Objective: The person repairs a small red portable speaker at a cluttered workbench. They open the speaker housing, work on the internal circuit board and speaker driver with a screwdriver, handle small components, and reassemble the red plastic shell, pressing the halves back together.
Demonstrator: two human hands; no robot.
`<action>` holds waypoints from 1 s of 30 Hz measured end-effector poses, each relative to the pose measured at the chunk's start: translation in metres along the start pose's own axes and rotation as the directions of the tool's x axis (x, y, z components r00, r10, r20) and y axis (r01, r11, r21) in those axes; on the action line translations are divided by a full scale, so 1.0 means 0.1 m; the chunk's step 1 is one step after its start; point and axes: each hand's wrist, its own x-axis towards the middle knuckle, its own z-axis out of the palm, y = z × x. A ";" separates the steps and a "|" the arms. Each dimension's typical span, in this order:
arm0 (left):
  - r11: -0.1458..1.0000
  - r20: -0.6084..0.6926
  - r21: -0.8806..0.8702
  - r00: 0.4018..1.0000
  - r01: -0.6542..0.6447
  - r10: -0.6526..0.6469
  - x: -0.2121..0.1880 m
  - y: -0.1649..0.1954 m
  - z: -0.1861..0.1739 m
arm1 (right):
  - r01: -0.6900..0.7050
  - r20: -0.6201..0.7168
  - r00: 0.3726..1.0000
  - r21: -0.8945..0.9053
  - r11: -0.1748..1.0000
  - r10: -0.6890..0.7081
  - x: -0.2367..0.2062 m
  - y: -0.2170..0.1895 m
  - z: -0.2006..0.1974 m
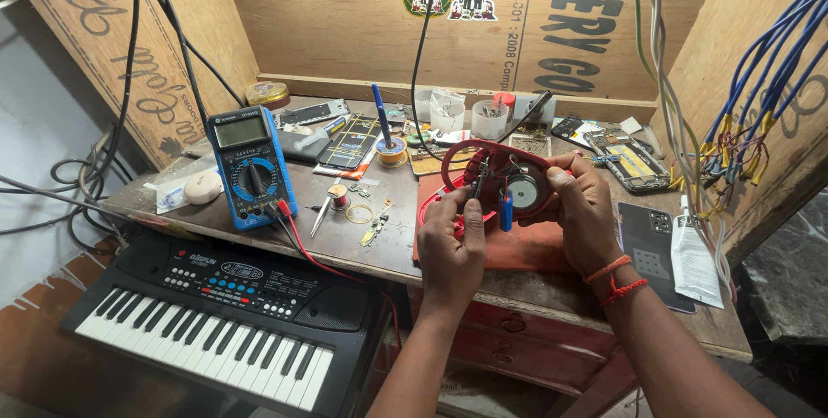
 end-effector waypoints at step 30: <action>0.904 0.067 0.417 0.995 -0.099 0.078 0.04 0.05 -0.32 | 0.083 -0.261 0.959 -0.128 0.988 -0.114 0.04 0.00 -0.01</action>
